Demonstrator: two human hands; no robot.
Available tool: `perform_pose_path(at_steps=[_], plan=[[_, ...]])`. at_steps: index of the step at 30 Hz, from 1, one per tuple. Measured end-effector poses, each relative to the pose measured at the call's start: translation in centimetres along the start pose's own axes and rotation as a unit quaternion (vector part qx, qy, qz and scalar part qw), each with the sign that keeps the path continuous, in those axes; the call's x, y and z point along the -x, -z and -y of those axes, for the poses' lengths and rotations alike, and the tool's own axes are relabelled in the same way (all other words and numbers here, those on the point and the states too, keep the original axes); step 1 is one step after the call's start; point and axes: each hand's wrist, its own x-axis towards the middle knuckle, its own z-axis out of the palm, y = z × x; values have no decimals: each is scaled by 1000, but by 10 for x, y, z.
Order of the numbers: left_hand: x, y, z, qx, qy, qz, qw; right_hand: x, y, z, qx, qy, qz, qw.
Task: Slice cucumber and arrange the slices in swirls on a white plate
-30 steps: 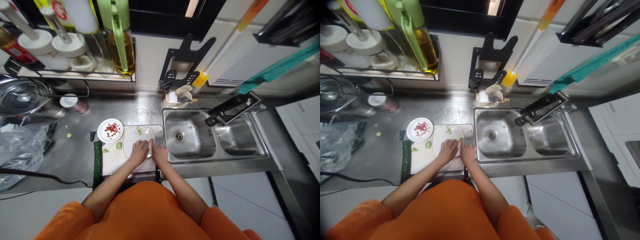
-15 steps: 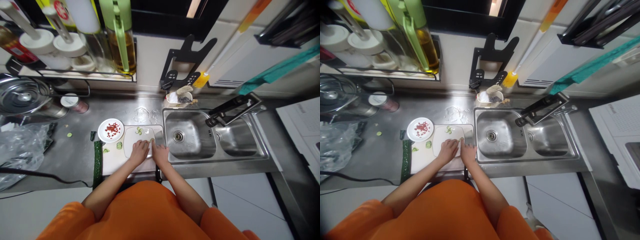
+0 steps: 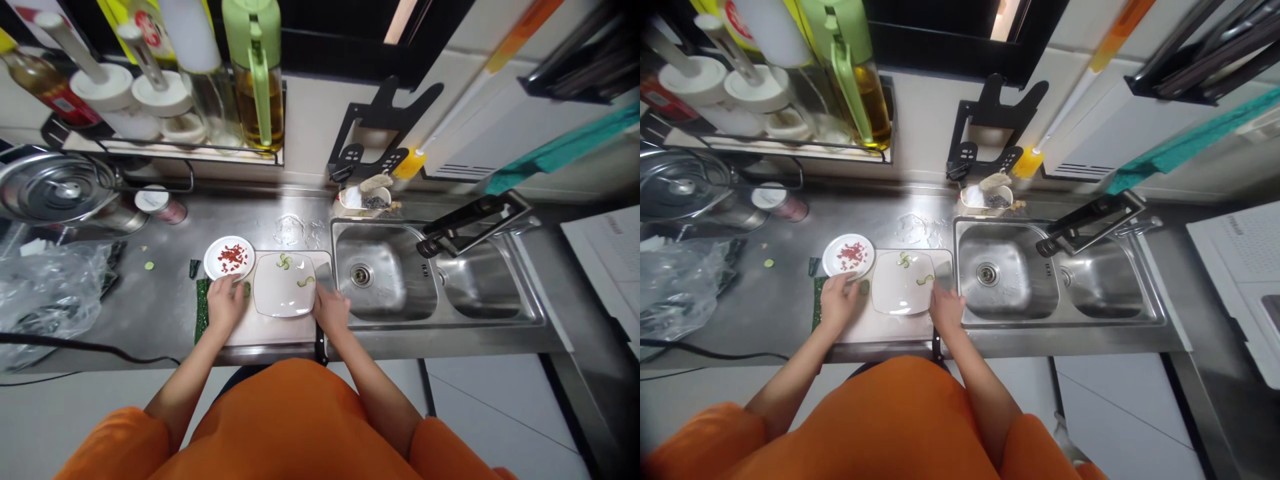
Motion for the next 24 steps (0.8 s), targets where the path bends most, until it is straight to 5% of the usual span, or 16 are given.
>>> perform_pose_path(at_steps=[5,24], plan=[[16,3,15,-9,102,57,993,13,-7,10,13,24,23,999],[14,-9,1,87,249,103,959,22,-15,25,-2,53,36,998]])
